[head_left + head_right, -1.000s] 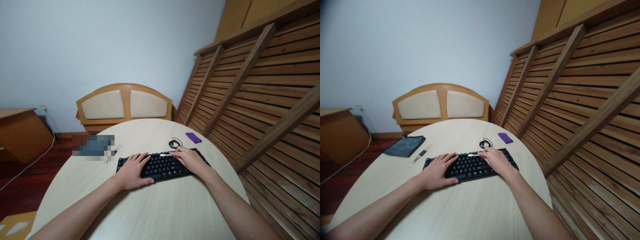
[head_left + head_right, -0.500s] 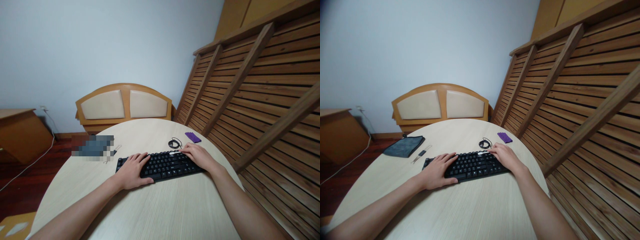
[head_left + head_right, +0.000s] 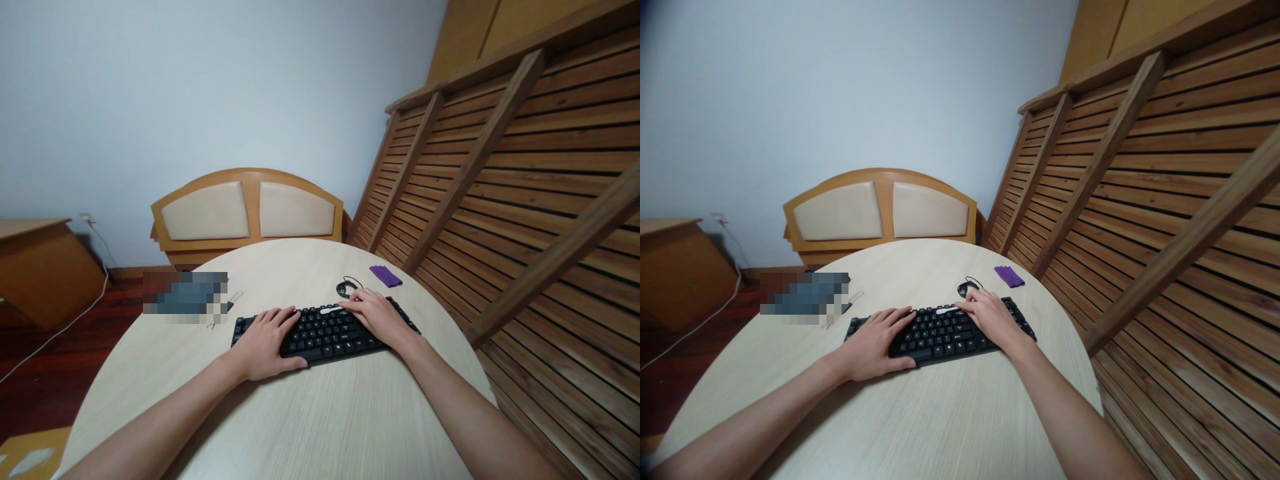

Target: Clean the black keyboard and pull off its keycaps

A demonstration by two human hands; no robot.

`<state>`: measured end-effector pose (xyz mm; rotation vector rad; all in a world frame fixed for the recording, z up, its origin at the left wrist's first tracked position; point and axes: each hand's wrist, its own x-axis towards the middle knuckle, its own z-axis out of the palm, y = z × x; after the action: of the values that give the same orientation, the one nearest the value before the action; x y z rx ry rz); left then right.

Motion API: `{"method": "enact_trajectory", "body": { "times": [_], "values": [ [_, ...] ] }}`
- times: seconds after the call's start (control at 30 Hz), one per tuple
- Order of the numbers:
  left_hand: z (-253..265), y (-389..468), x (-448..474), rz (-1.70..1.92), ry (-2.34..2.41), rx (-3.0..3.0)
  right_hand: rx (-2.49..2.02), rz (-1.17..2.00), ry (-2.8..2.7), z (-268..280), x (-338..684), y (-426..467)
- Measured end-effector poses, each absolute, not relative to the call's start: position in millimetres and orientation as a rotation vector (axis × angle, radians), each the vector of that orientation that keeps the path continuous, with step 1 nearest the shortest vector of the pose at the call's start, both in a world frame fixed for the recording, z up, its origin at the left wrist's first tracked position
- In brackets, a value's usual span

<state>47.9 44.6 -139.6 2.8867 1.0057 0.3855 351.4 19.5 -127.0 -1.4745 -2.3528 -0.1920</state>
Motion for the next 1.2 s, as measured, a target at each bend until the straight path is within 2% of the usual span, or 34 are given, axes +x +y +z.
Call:
{"method": "enact_trajectory", "body": {
  "times": [0.7,1.2],
  "values": [
    [-142,46,46,0.373,1.003,2.891,-1.542,0.051,-2.274,-127,415,24],
    [-142,46,47,0.375,1.015,2.883,-1.666,0.049,-2.235,-126,438,23]
  ]
}}
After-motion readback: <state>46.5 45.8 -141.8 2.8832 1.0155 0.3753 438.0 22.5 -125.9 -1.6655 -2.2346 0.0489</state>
